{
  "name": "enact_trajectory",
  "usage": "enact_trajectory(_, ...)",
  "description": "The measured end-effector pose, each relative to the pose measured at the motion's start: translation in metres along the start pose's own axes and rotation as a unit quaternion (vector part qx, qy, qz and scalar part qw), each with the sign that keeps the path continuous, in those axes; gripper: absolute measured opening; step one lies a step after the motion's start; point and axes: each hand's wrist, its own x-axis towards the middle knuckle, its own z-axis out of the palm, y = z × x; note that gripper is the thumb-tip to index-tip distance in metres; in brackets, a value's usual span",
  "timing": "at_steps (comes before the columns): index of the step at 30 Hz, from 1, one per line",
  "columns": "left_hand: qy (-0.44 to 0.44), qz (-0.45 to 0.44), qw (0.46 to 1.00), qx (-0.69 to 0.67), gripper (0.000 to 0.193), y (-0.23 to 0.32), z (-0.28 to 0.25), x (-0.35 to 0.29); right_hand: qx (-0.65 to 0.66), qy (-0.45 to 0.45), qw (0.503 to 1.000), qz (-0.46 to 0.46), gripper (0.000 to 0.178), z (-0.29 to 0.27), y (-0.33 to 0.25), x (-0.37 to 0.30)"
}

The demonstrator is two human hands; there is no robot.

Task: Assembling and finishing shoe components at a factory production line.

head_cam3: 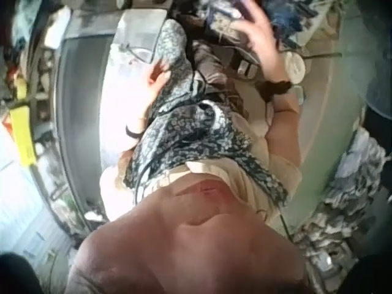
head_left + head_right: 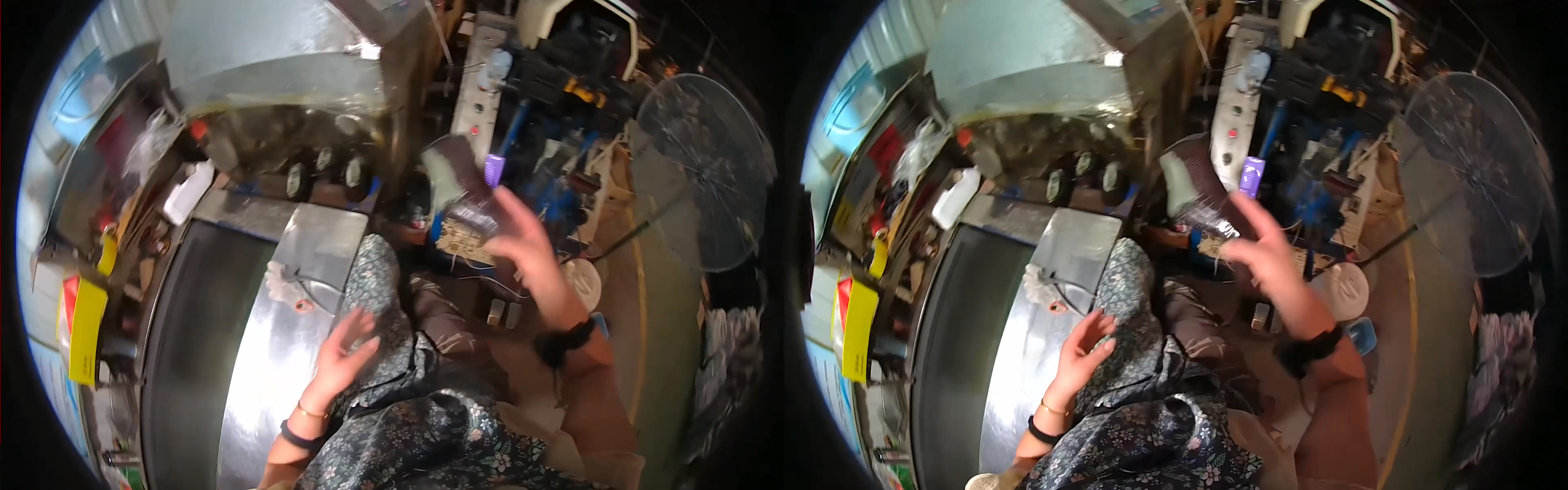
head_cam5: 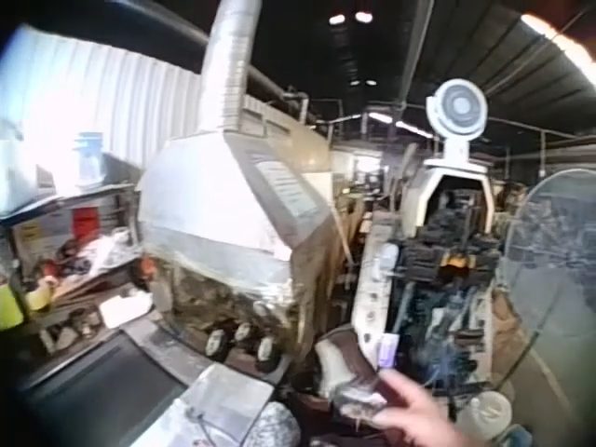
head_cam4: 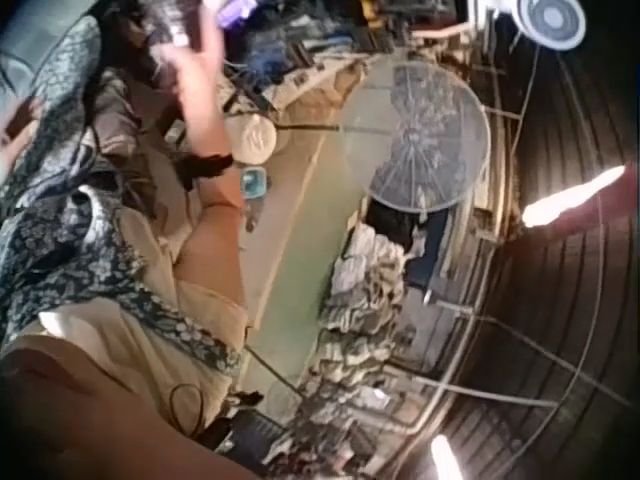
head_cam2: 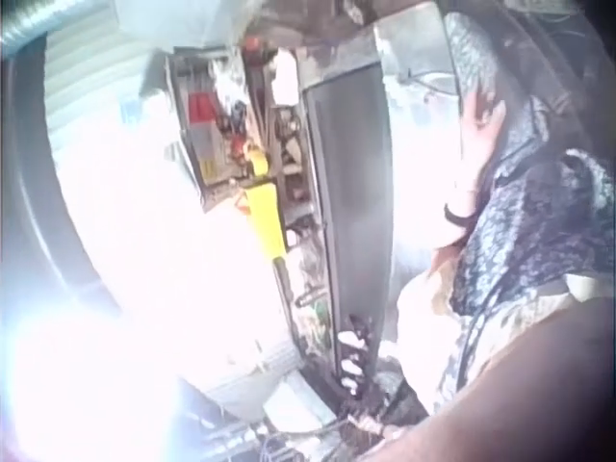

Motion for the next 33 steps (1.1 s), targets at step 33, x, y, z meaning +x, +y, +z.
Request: enact_trajectory(33, 0.0, -0.083, 0.967, 0.243, 0.035, -0.025, 0.024, -0.032, -0.775, 0.299, 0.553, -0.065, 0.058, -0.224, -0.036, 0.113)
